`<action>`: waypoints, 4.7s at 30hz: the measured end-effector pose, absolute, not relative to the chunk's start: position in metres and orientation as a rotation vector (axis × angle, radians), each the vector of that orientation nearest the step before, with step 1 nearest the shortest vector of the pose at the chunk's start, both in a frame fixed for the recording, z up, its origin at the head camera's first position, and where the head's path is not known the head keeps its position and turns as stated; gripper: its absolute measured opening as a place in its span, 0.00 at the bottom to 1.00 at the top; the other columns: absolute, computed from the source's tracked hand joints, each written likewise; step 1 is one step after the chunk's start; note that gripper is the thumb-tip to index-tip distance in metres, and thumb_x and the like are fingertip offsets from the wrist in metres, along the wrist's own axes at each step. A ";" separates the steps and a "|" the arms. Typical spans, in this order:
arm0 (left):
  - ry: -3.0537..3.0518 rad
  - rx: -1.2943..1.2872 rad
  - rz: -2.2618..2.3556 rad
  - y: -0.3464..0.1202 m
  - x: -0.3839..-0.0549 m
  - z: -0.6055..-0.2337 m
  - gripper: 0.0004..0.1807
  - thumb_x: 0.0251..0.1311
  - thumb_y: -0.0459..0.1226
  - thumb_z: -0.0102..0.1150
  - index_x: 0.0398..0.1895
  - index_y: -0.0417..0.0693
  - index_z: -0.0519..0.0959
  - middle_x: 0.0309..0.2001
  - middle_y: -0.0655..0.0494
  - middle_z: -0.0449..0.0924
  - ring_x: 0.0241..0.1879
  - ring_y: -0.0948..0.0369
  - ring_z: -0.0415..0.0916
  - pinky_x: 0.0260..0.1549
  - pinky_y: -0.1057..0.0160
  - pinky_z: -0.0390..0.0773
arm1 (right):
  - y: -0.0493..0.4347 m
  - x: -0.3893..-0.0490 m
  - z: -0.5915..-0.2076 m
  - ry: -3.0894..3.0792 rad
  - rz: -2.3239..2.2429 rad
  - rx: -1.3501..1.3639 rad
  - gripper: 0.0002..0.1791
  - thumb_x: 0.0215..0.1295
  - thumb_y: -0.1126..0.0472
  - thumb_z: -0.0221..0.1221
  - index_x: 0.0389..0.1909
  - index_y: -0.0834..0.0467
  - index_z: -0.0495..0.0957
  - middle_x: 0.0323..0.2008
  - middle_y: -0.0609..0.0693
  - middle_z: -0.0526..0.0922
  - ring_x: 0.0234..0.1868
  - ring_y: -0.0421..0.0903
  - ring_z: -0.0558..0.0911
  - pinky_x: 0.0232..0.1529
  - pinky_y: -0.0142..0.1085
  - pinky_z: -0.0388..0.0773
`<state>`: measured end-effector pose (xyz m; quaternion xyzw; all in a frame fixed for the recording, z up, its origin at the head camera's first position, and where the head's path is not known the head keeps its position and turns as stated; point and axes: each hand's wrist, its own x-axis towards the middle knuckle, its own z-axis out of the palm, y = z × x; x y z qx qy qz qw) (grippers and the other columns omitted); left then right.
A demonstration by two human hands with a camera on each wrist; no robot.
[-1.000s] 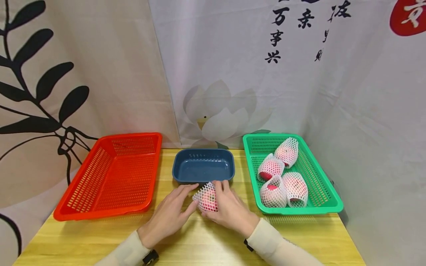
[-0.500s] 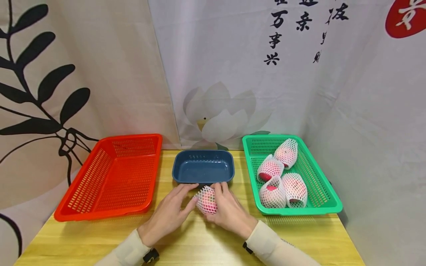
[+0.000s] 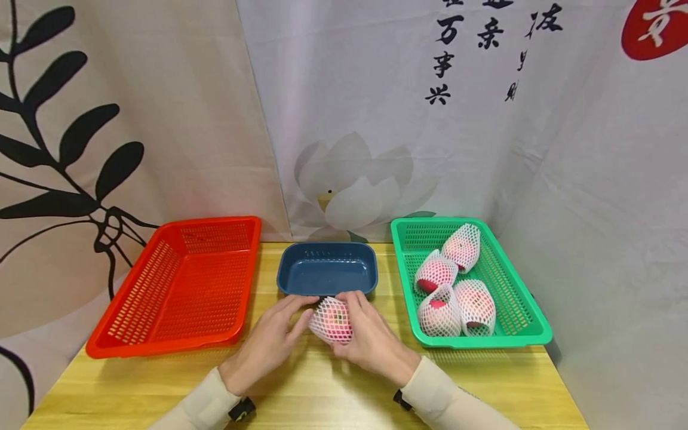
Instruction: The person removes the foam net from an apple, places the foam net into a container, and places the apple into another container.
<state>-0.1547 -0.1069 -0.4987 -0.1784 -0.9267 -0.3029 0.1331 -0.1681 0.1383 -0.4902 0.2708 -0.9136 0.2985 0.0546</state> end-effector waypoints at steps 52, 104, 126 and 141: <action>-2.518 -0.961 -1.068 -0.092 -0.149 -0.493 0.50 0.60 0.37 0.88 0.86 0.52 0.75 0.82 0.55 0.77 0.80 0.54 0.79 0.77 0.51 0.85 | 0.157 -0.165 -0.471 -2.632 1.003 1.102 0.68 0.53 0.51 0.92 0.90 0.61 0.64 0.84 0.57 0.78 0.77 0.55 0.86 0.77 0.55 0.86; -2.518 -0.778 -1.193 -0.105 -0.145 -0.476 0.47 0.59 0.39 0.93 0.82 0.55 0.80 0.71 0.55 0.83 0.63 0.59 0.87 0.56 0.66 0.93 | 0.166 -0.186 -0.415 -2.546 0.886 1.400 0.21 0.71 0.67 0.79 0.61 0.59 0.85 0.55 0.51 0.95 0.51 0.45 0.94 0.53 0.35 0.94; -2.538 -0.654 -1.119 -0.118 -0.145 -0.478 0.42 0.59 0.48 0.93 0.76 0.57 0.84 0.66 0.58 0.83 0.62 0.59 0.88 0.58 0.59 0.95 | 0.174 -0.208 -0.385 -2.709 0.589 1.230 0.17 0.77 0.75 0.68 0.60 0.59 0.89 0.52 0.52 0.97 0.36 0.39 0.82 0.39 0.31 0.82; -2.656 -0.596 -1.136 -0.114 -0.145 -0.480 0.41 0.59 0.47 0.93 0.75 0.60 0.84 0.64 0.60 0.83 0.61 0.61 0.86 0.59 0.61 0.94 | 0.162 -0.249 -0.376 -2.744 0.510 1.117 0.14 0.76 0.75 0.64 0.56 0.62 0.90 0.41 0.53 0.95 0.21 0.36 0.65 0.35 0.36 0.79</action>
